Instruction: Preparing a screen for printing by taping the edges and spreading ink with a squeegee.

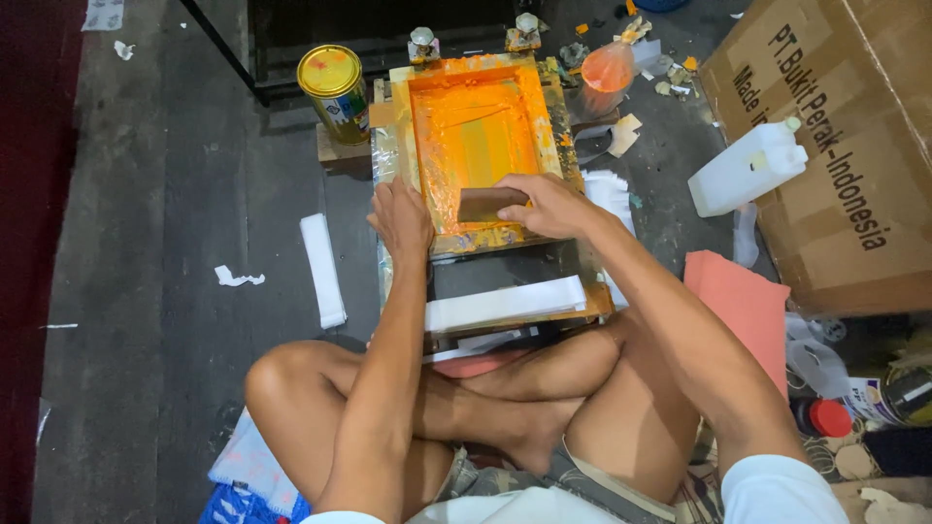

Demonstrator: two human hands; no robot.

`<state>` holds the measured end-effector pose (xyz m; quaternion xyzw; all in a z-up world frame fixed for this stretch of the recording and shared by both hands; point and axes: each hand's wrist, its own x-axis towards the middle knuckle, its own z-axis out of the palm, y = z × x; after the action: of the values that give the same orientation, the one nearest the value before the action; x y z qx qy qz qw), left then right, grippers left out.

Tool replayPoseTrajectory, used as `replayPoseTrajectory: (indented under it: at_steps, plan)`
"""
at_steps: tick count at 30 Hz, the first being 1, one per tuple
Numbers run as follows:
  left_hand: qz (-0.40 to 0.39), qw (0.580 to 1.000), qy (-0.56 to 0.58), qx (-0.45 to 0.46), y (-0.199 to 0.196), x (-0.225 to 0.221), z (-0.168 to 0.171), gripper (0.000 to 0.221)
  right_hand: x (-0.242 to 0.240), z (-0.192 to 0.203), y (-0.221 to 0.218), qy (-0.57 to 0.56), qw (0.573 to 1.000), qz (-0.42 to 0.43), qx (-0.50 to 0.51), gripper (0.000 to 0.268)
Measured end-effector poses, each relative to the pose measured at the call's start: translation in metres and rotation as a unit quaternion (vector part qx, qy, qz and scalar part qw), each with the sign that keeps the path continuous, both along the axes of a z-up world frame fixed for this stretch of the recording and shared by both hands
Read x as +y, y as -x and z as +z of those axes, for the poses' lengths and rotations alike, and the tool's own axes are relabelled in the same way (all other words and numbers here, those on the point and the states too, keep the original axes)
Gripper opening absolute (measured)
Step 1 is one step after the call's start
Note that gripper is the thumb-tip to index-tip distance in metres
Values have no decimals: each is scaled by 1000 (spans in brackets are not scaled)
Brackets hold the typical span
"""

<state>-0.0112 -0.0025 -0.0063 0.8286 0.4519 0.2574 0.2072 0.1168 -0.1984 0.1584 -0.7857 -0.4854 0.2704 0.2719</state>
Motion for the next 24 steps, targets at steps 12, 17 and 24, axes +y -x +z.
replayPoseTrajectory:
  at_steps: [12, 17, 24]
  plan:
    - [7, 1000, -4, -14, -1, 5, -10, 37, -1, -1, 1, 16, 999, 40, 1, 19]
    - [6, 1000, 7, -10, 2, -1, 7, 36, 1, -6, -1, 19, 999, 45, -8, 15]
    - [4, 1000, 8, 0, 3, -4, 9, 37, -1, 2, 5, 22, 998, 58, -30, 11]
